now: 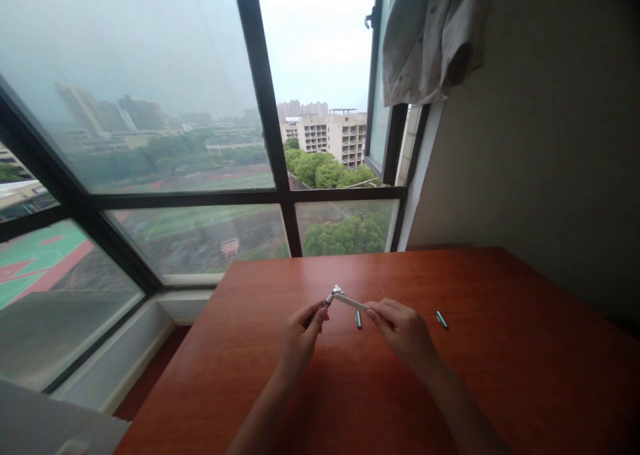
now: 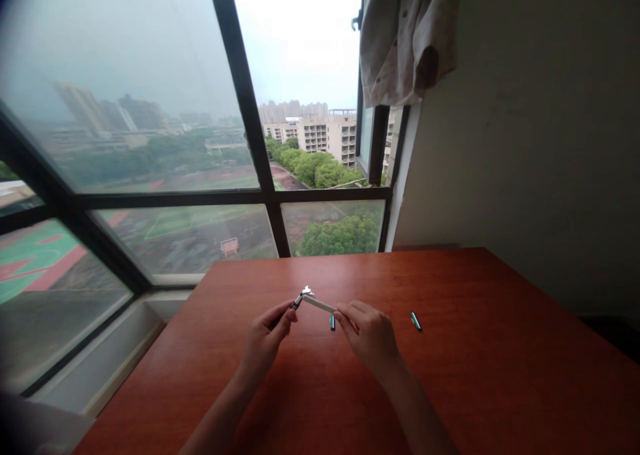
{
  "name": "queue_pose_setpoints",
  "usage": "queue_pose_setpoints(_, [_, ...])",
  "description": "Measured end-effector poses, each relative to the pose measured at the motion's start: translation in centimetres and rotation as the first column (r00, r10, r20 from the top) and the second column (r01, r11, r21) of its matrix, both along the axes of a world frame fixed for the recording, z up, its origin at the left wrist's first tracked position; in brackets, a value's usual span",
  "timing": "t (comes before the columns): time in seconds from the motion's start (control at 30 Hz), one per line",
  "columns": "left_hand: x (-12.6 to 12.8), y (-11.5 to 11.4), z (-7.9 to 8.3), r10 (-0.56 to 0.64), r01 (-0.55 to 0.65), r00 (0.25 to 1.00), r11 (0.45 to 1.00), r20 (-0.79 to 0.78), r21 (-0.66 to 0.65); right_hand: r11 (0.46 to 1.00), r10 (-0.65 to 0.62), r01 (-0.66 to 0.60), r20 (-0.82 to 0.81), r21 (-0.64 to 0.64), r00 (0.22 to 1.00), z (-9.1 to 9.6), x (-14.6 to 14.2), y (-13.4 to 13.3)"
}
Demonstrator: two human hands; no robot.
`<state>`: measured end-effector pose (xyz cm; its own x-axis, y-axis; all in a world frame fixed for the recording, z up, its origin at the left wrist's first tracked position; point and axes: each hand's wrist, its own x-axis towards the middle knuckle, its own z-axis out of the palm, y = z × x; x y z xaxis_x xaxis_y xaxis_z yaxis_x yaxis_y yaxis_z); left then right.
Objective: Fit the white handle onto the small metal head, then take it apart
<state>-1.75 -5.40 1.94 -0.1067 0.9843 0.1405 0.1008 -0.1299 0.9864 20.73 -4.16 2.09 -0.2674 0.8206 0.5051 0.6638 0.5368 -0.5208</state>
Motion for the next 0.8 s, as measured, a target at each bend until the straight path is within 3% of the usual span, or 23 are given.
queue_pose_setpoints(0.8, [-0.37, -0.05, 0.2, 0.034, -0.033, 0.999, 0.999, -0.017, 0.024, 0.998, -0.059, 0.058, 0.001, 0.026, 0.998, 0.04, 0.3, 0.06])
